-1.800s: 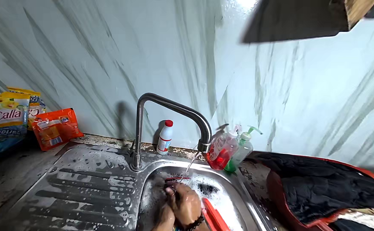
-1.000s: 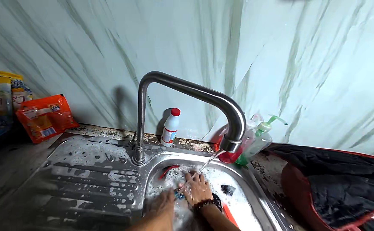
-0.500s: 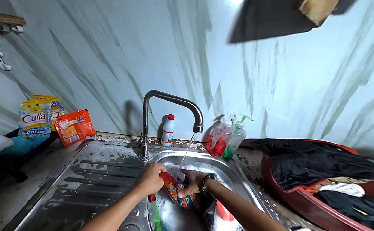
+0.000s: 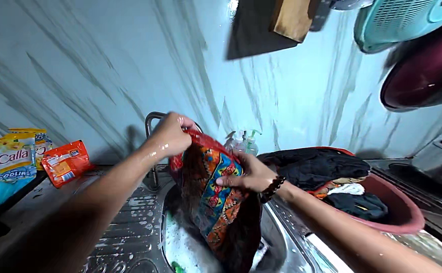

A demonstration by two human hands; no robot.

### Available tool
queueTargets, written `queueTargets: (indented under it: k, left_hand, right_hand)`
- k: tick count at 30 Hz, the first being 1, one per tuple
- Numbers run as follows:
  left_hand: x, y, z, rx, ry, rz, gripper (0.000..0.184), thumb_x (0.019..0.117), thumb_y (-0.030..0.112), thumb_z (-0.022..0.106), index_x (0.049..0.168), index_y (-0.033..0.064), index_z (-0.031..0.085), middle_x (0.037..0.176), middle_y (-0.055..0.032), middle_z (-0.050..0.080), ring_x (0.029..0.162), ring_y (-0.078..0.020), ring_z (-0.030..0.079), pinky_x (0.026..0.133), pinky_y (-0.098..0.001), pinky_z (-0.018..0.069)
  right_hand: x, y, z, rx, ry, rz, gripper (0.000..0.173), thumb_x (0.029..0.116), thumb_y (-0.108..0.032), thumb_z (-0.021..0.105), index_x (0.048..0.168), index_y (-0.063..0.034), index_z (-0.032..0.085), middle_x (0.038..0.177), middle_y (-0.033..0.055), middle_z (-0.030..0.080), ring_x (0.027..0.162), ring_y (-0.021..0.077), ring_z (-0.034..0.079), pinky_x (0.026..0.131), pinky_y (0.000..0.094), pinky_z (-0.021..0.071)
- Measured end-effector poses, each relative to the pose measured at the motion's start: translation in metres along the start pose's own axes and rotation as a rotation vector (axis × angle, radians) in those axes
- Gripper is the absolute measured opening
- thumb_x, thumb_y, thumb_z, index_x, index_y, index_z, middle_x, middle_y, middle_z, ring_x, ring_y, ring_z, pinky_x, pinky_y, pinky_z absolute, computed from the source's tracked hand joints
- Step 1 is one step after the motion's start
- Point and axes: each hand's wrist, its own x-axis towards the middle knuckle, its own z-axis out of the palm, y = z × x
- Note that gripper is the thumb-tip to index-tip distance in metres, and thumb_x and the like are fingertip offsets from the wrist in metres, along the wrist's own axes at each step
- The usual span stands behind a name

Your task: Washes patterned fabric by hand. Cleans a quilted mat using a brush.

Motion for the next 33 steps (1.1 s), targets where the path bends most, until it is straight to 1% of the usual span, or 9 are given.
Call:
queueTargets:
  k: [6,9,13,17,22,26,28,31,33]
  left_hand:
    - [0.008,0.061,-0.042,-0.062,0.245,0.127,0.022,0.0868,-0.011,0.062,0.098,0.0065,0.07,0.084,0.0019,0.064,0.068,0.0005,0.058,0.062,-0.018,0.0495]
    - [0.023,0.085,-0.058,-0.121,0.369,0.168,0.016,0.0897,-0.005,0.061,0.099,0.008,0.063,0.083,0.0031,0.058,0.069,-0.0008,0.056,0.063,-0.0192,0.0493]
    - [0.047,0.084,-0.066,-0.421,0.36,0.245,0.024,0.092,-0.007,0.062,0.077,0.0108,0.054,0.062,0.0044,0.055,0.053,-0.001,0.055,0.05,-0.0154,0.0483]
    - [0.025,0.074,-0.044,-0.135,0.273,0.225,0.017,0.0854,-0.005,0.063,0.097,0.0074,0.066,0.085,0.0023,0.063,0.072,-0.0021,0.06,0.064,-0.0213,0.0515]
    - [-0.008,0.017,0.02,0.062,-0.08,0.326,0.015,0.0767,-0.008,0.072,0.085,0.0049,0.072,0.079,-0.0048,0.068,0.072,-0.0142,0.063,0.063,-0.0357,0.0515]
    - [-0.021,-0.041,0.087,0.116,-0.411,0.045,0.021,0.0891,-0.003,0.069,0.11,-0.0001,0.072,0.1,-0.018,0.071,0.093,-0.0315,0.068,0.083,-0.0517,0.0549]
    - [-0.022,-0.081,0.121,-0.04,-0.392,-0.097,0.024,0.0943,0.006,0.067,0.117,-0.0016,0.068,0.108,-0.0195,0.07,0.103,-0.0304,0.067,0.093,-0.0495,0.0528]
    - [-0.031,-0.146,0.177,-0.238,-0.267,-0.096,0.053,0.0907,0.028,0.075,0.132,-0.0028,0.062,0.123,-0.0215,0.068,0.117,-0.029,0.065,0.105,-0.0442,0.0501]
    - [-0.038,-0.176,0.208,-0.229,-0.32,-0.103,0.076,0.0853,0.032,0.081,0.147,0.0008,0.051,0.146,-0.0248,0.053,0.138,-0.0346,0.05,0.118,-0.0471,0.0376]
  right_hand:
    - [-0.001,-0.067,-0.043,0.056,0.346,-0.217,0.057,0.0688,-0.012,0.087,0.115,-0.0099,0.053,0.088,-0.0038,0.066,0.072,0.0022,0.067,0.063,0.0218,0.0593]
    - [0.008,-0.096,-0.066,0.069,0.468,-0.393,0.062,0.0707,-0.009,0.087,0.12,-0.0117,0.049,0.1,-0.0064,0.062,0.087,-0.0017,0.066,0.076,0.0185,0.0597]
    - [0.016,-0.111,-0.077,0.092,0.496,-0.547,0.051,0.0765,-0.005,0.083,0.12,-0.0131,0.058,0.103,-0.0084,0.07,0.093,0.0009,0.071,0.083,0.0213,0.0628]
    - [0.006,-0.064,-0.054,0.079,0.447,-0.543,0.046,0.0758,0.0,0.08,0.113,-0.0154,0.057,0.099,-0.0124,0.068,0.091,-0.002,0.069,0.081,0.0194,0.0614]
    - [-0.021,0.039,-0.001,-0.011,0.384,-0.382,0.038,0.0742,-0.002,0.078,0.108,-0.0112,0.063,0.096,-0.0078,0.07,0.085,-0.0024,0.067,0.074,0.0187,0.0595]
    - [-0.035,0.123,0.039,-0.011,0.366,-0.218,0.034,0.0767,-0.005,0.072,0.11,0.0009,0.067,0.109,0.0048,0.072,0.099,0.0078,0.069,0.088,0.0308,0.0588]
    - [-0.033,0.145,0.053,-0.057,0.372,-0.141,0.035,0.0794,-0.008,0.071,0.112,0.0042,0.066,0.11,0.0108,0.072,0.102,0.0155,0.07,0.091,0.0381,0.0577]
    - [-0.03,0.169,0.069,-0.2,0.227,0.027,0.043,0.0841,-0.016,0.074,0.122,0.0025,0.066,0.117,0.0188,0.07,0.111,0.0338,0.067,0.097,0.0569,0.0524]
    - [-0.029,0.183,0.076,-0.349,0.055,0.107,0.052,0.0855,-0.031,0.078,0.126,-0.0007,0.067,0.128,0.0197,0.068,0.121,0.0399,0.063,0.101,0.0624,0.0474]
